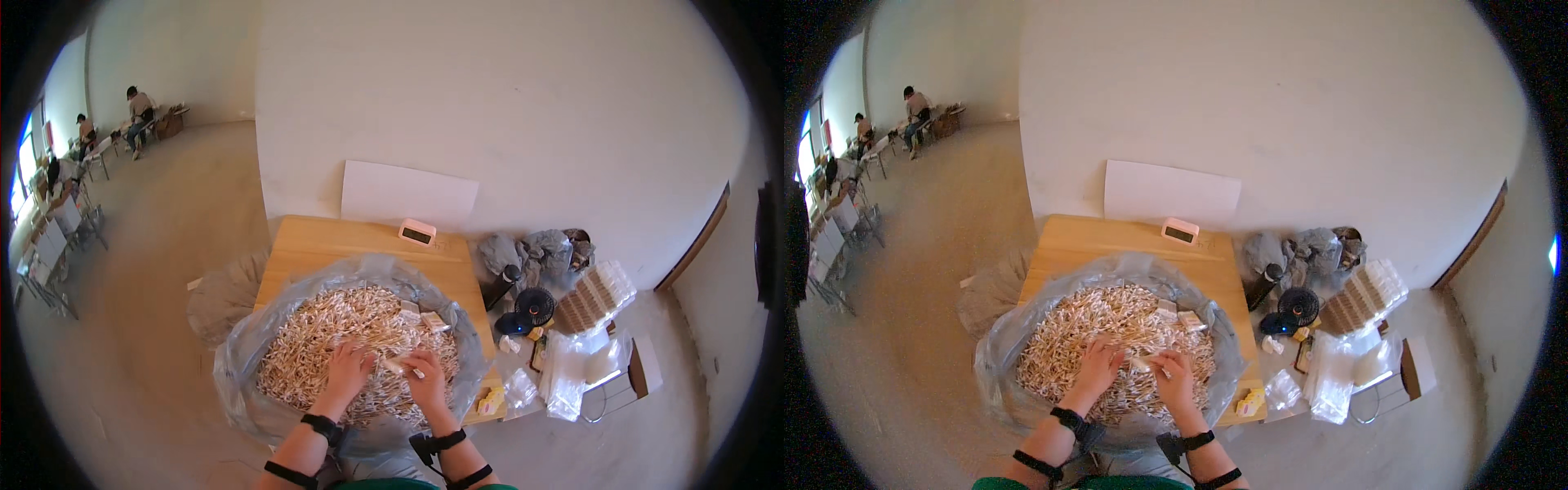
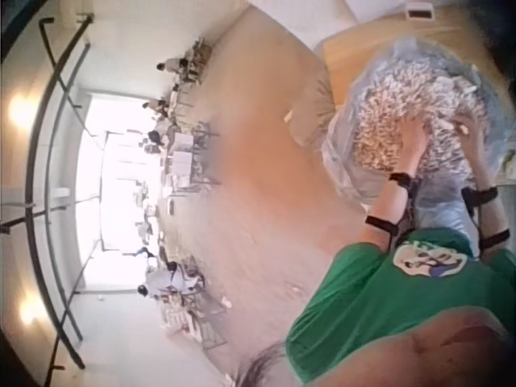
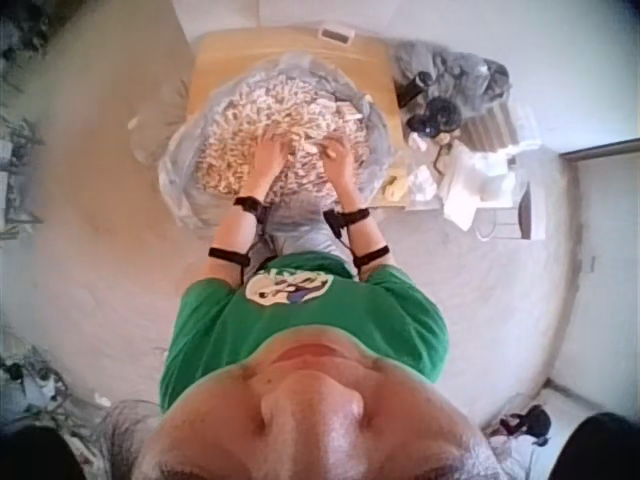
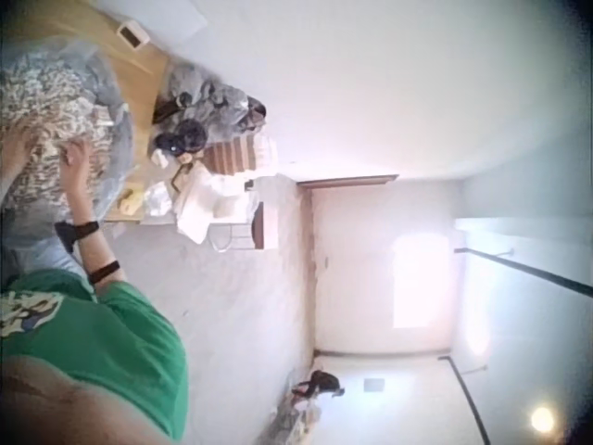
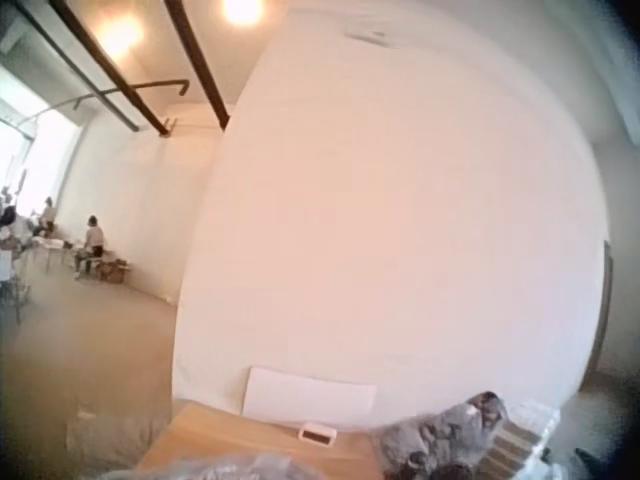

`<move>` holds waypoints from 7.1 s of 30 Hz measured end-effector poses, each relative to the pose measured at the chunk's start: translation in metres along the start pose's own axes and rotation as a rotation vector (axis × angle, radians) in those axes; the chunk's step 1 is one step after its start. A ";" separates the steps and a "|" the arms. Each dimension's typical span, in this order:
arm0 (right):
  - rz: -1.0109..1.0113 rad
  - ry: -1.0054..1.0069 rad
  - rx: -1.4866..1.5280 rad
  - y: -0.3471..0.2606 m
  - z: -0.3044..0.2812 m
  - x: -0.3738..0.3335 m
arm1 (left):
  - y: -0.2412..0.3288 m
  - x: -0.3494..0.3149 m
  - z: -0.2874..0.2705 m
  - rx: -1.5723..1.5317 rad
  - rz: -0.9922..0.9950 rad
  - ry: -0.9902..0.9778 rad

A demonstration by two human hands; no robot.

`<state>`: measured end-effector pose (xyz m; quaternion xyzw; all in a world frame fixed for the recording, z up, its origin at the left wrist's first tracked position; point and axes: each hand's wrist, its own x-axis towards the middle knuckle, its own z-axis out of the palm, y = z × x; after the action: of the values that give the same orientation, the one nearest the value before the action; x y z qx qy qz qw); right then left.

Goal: The person packages cotton swabs by hand, placing them into small plastic bags along with a small yellow card. They then gather the filled small bags and place them into a larger plastic bag.

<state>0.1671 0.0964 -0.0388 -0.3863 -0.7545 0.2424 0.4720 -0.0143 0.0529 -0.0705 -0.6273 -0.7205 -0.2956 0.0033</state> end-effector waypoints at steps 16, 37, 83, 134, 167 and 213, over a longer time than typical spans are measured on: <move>-0.199 -0.012 0.022 -0.044 0.015 -0.030 | 0.024 -0.043 -0.074 -1.678 -0.803 -0.495; -0.199 0.008 -0.049 -0.067 0.003 -0.026 | 0.041 -0.054 -0.052 -0.782 -0.361 -0.215; -0.103 -0.088 -0.105 -0.048 0.015 -0.039 | 0.018 -0.058 -0.045 -0.619 -0.356 -0.171; 0.343 -0.234 0.637 -0.028 0.036 -0.007 | 0.025 -0.025 -0.069 -0.664 -0.219 0.107; 0.316 -0.140 0.181 -0.033 0.040 -0.024 | 0.032 -0.042 -0.052 -0.330 -0.171 0.160; 0.072 -0.120 -0.553 0.004 0.040 -0.023 | -0.067 -0.050 -0.045 -0.255 -0.535 0.402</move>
<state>0.1388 0.0800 -0.0716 -0.5117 -0.8044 0.0664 0.2944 -0.0809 -0.0138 -0.0803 -0.3413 -0.8016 -0.4908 -0.0109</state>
